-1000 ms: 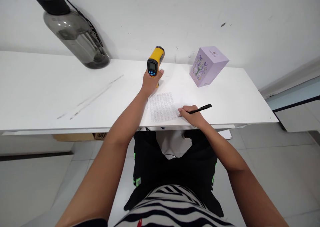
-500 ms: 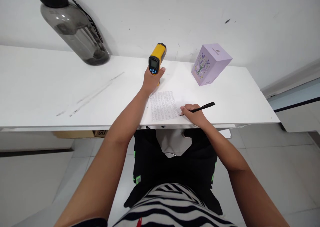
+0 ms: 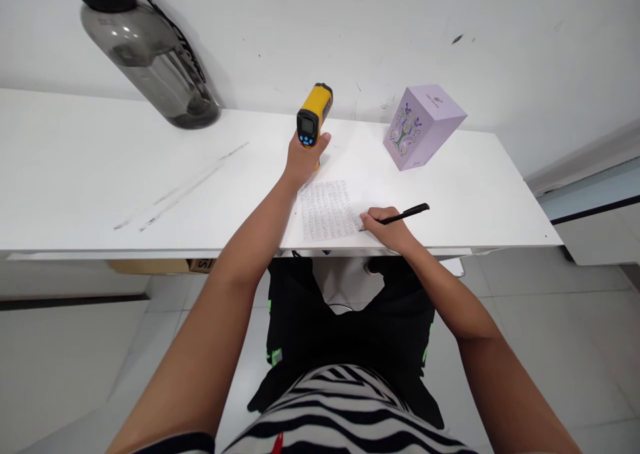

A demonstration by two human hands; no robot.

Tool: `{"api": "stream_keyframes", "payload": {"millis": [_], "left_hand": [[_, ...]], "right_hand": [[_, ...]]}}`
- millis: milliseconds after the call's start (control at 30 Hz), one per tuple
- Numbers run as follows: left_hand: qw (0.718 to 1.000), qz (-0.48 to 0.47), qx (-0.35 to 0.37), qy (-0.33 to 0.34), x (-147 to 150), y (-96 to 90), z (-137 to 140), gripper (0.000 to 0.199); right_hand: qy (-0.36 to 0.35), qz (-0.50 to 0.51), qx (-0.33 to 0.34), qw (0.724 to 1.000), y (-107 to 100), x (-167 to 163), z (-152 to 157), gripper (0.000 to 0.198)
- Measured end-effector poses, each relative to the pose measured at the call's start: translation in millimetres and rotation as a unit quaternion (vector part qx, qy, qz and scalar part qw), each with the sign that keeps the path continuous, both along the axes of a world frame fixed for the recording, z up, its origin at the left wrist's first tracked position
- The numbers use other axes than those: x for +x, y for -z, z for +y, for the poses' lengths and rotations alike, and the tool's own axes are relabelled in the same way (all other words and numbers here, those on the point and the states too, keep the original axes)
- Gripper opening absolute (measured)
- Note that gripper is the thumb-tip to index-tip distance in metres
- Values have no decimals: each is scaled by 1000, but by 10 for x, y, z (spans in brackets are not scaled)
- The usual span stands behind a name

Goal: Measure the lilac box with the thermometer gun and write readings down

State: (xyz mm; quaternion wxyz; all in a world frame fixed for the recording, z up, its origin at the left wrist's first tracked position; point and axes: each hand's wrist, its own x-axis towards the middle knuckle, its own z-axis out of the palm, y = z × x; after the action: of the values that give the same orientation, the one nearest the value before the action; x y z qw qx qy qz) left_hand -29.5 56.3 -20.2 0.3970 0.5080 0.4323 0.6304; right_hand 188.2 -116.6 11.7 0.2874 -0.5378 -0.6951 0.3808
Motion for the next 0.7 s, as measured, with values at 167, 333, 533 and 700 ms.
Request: {"api": "stream_keyframes", "payload": {"millis": [167, 333, 533, 700], "left_hand": [[998, 54, 16, -13, -1, 7, -1, 36], [997, 63, 34, -9, 5, 1, -8, 35], [997, 54, 49, 8, 4, 11, -7, 37], [997, 55, 48, -5, 8, 23, 4, 39]], "right_hand": [[-19, -6, -12, 1000, -12, 14, 7, 40], [-9, -3, -8, 1000, -17, 10, 10, 40], [15, 0, 2, 1000, 2, 5, 3, 40], [29, 1, 4, 1000, 8, -4, -7, 40]]}}
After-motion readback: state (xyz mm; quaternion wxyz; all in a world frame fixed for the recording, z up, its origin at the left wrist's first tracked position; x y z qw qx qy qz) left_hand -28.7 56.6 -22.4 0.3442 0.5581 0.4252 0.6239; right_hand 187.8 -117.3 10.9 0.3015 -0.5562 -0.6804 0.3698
